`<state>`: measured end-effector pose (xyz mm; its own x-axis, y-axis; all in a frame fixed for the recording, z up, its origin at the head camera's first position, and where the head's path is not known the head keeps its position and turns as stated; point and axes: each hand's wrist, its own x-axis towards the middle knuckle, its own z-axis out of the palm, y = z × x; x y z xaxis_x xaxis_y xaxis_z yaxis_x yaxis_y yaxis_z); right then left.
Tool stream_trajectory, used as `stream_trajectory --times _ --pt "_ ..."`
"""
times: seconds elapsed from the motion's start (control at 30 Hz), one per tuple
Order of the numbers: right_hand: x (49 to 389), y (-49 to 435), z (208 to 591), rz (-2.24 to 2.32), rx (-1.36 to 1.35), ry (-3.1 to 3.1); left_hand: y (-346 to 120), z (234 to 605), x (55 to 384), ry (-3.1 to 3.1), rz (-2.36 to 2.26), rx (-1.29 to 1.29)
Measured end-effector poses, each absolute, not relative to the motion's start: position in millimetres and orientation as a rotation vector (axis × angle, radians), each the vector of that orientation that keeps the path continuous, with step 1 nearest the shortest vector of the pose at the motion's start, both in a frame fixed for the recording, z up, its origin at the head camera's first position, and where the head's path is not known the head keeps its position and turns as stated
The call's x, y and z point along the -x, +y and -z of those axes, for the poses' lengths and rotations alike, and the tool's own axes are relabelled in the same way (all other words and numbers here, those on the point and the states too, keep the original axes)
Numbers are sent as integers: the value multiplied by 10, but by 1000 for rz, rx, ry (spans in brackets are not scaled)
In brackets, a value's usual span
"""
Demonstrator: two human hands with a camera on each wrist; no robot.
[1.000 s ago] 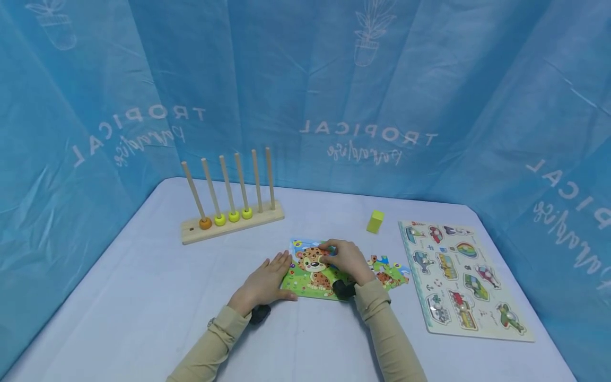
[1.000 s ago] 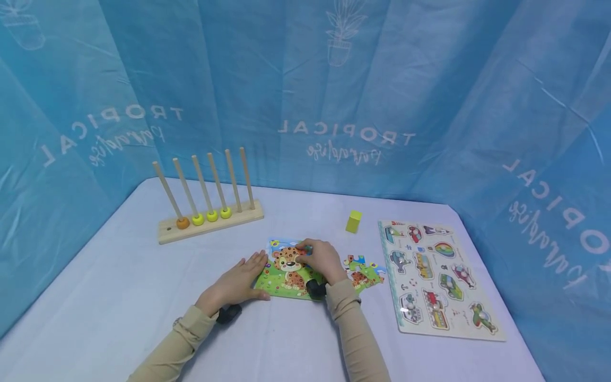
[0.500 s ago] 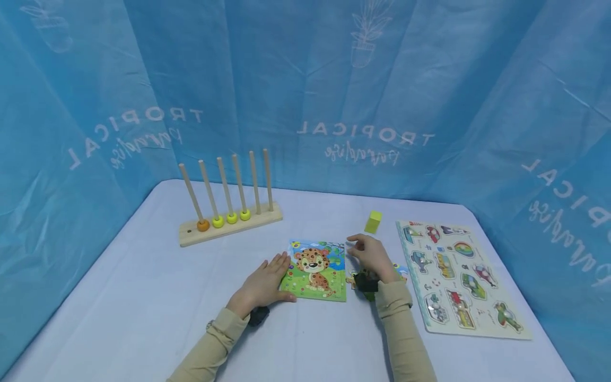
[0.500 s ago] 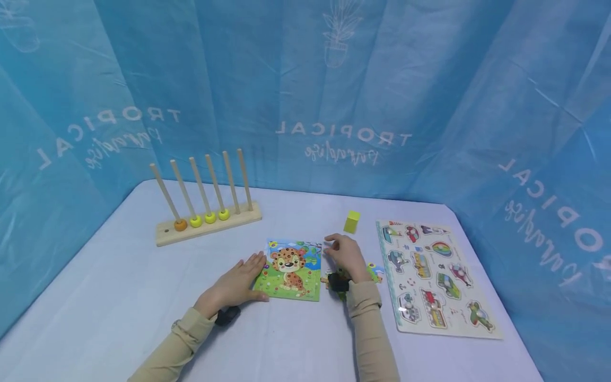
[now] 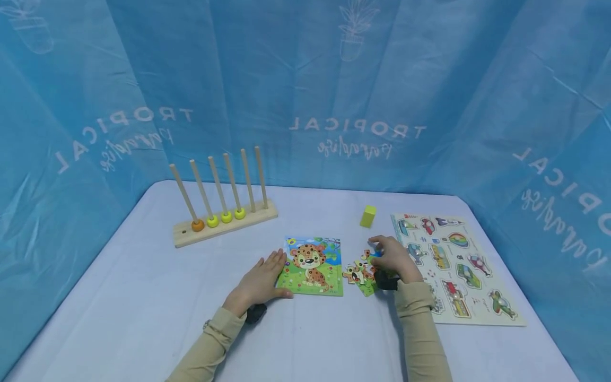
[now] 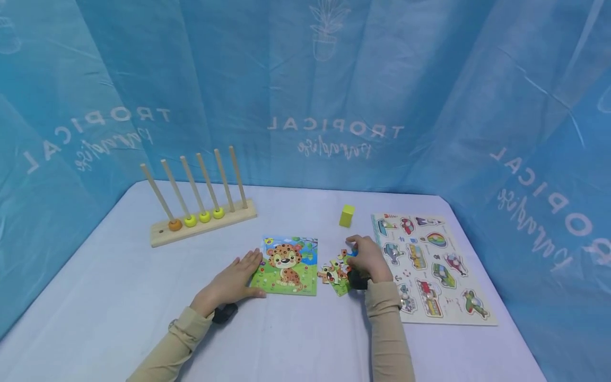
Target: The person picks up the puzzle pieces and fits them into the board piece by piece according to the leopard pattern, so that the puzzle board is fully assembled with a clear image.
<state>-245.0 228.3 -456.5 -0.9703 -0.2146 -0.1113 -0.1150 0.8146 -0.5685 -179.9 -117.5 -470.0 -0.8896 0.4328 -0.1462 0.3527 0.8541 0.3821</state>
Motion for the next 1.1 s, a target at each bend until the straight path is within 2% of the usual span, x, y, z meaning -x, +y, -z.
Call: stream_trajectory --times 0.2,0.6,0.83,1.1 --pt "2432 2242 4566 836 142 2829 -1170 4713 1807 2804 -508 -592" --pt "2374 2195 4595 861 132 2871 -1121 4685 1760 2811 -502 -565" --pt "2408 2142 4603 1063 184 2944 -1074 4609 1739 2780 -510 -495" --pt "2376 1814 4538 1294 311 2764 -1087 4590 1739 2795 -494 -506"
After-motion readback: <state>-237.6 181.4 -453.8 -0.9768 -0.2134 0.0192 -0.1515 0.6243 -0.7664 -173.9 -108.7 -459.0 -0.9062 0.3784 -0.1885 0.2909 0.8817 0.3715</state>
